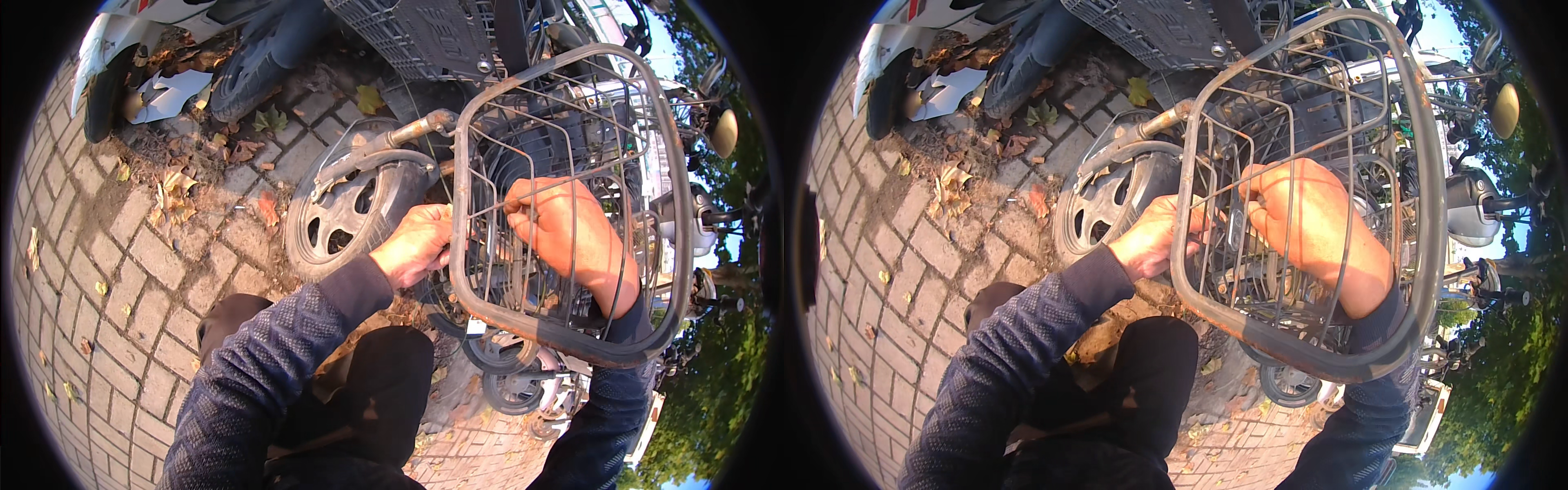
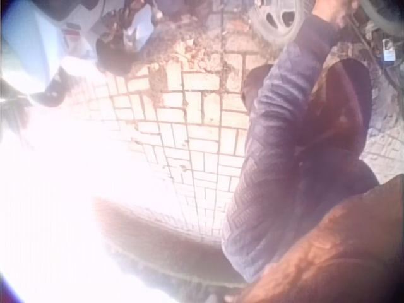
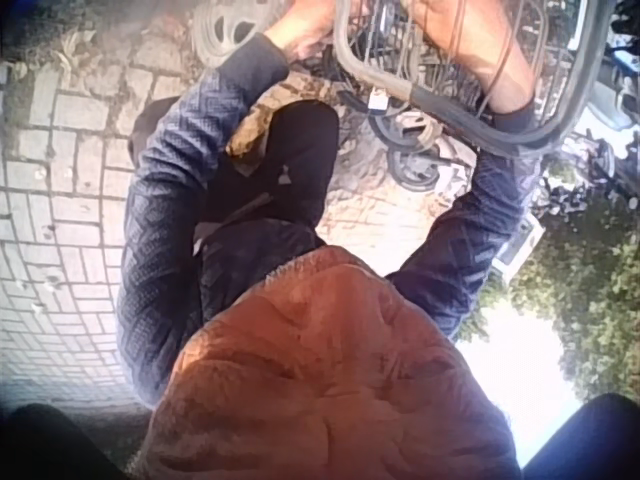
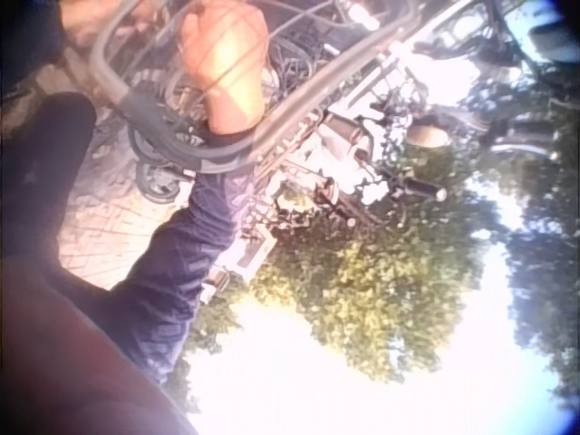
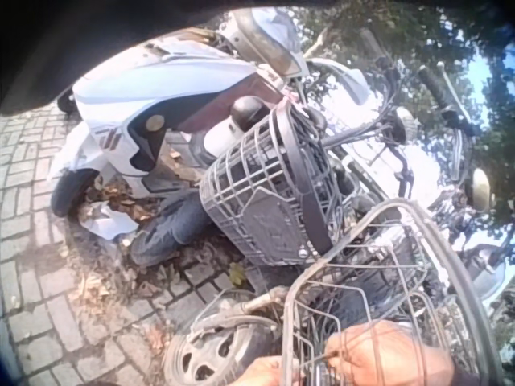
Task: The person uses a screwdriver to loosen and remove a bolt from a bicycle basket attached to the handlebars. They then detach the basket and set it aside, continuing to manipulate the bolt and basket components on the ground.
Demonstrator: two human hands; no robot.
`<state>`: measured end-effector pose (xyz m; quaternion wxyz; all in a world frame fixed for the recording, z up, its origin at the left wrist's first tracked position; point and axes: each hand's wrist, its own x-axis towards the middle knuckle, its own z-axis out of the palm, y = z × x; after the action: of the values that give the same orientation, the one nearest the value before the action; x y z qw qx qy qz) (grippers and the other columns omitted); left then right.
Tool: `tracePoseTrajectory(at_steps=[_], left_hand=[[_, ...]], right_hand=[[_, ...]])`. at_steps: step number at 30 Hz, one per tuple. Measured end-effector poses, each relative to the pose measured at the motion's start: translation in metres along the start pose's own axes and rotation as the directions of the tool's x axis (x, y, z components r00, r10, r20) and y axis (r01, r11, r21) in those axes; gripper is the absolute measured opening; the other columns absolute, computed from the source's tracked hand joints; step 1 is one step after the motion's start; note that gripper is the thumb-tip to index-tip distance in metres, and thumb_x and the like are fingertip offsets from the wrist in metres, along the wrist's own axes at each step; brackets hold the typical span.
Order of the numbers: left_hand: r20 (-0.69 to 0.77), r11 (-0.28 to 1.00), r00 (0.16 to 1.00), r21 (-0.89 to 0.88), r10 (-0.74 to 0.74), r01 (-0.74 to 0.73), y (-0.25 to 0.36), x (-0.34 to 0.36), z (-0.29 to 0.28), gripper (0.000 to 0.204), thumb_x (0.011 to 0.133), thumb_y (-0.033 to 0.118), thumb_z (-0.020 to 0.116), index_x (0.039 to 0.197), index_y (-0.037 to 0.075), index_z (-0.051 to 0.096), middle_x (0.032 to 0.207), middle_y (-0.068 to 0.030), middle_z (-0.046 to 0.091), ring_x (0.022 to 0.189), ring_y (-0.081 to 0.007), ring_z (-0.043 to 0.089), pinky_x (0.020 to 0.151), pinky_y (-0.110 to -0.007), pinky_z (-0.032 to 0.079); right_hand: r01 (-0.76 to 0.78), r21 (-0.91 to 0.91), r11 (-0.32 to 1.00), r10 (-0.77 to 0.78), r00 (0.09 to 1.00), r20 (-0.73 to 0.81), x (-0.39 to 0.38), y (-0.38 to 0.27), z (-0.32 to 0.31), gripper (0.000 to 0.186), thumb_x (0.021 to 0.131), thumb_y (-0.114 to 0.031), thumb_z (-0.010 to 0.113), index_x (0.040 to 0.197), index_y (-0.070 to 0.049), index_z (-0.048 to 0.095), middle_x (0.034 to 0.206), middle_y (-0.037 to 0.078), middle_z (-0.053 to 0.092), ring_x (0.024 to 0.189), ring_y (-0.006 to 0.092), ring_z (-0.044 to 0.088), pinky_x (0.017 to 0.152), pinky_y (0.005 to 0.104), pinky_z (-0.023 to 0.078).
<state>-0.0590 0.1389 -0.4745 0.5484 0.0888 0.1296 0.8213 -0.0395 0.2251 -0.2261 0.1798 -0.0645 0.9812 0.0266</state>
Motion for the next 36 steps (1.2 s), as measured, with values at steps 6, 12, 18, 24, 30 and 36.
tracePoseTrajectory(at_steps=[6,12,18,24,30,36], left_hand=[[-0.014,0.997,0.998,0.054,-0.057,0.057,-0.001,-0.001,0.000,0.014,0.095,0.012,0.073,0.105,0.003,0.070,0.084,-0.0026,0.069,0.060,-0.0051,0.061,0.047,-0.015,0.046],[-0.012,1.000,1.000,0.008,-0.005,0.006,0.000,-0.001,0.004,0.016,0.096,0.014,0.073,0.106,0.002,0.069,0.084,-0.0041,0.069,0.060,-0.0052,0.060,0.047,-0.015,0.046],[-0.053,0.999,0.998,0.041,-0.027,0.029,0.004,-0.002,0.012,0.009,0.095,0.009,0.069,0.087,0.010,0.067,0.074,-0.0003,0.068,0.054,-0.0051,0.057,0.044,-0.021,0.038],[-0.035,0.998,0.999,0.065,-0.011,0.013,0.005,0.000,0.011,0.009,0.096,0.008,0.067,0.088,0.009,0.067,0.075,-0.0009,0.068,0.057,-0.0057,0.058,0.045,-0.021,0.041],[0.058,0.996,0.998,0.086,-0.021,0.016,0.005,0.000,0.001,0.024,0.100,0.023,0.071,0.111,0.002,0.071,0.080,-0.0013,0.067,0.061,-0.0045,0.060,0.050,-0.016,0.048],[0.027,0.999,0.999,0.039,-0.022,0.020,0.006,-0.001,0.003,0.021,0.100,0.022,0.070,0.107,0.002,0.070,0.079,-0.0010,0.067,0.059,-0.0056,0.058,0.048,-0.018,0.046]], right_hand=[[-0.003,0.012,1.000,0.003,1.000,0.014,-0.010,0.019,0.013,0.018,0.080,-0.003,0.070,0.097,0.001,0.072,0.090,0.019,0.070,0.084,0.0360,0.070,0.077,0.0411,0.057],[-0.101,0.039,0.994,0.095,0.986,0.137,-0.006,0.026,0.019,0.017,0.079,-0.009,0.073,0.093,0.001,0.072,0.086,0.018,0.070,0.078,0.0359,0.070,0.069,0.0424,0.054],[-0.056,0.009,0.998,0.054,0.988,0.145,-0.004,0.039,0.039,0.016,0.081,-0.014,0.074,0.089,0.000,0.071,0.078,0.017,0.067,0.073,0.0351,0.068,0.063,0.0424,0.052],[0.041,0.051,0.998,-0.046,0.993,0.113,-0.001,0.038,0.040,0.016,0.082,-0.016,0.071,0.083,0.000,0.069,0.077,0.017,0.065,0.070,0.0361,0.065,0.061,0.0441,0.051],[-0.052,0.076,0.996,0.039,0.986,0.165,-0.004,0.032,0.024,0.016,0.078,-0.014,0.069,0.074,0.000,0.063,0.070,0.017,0.061,0.065,0.0344,0.062,0.059,0.0434,0.048],[-0.164,-0.031,0.986,0.167,0.962,0.215,-0.001,0.031,0.015,0.016,0.078,-0.014,0.069,0.075,0.001,0.063,0.066,0.016,0.058,0.061,0.0319,0.061,0.058,0.0409,0.047]])
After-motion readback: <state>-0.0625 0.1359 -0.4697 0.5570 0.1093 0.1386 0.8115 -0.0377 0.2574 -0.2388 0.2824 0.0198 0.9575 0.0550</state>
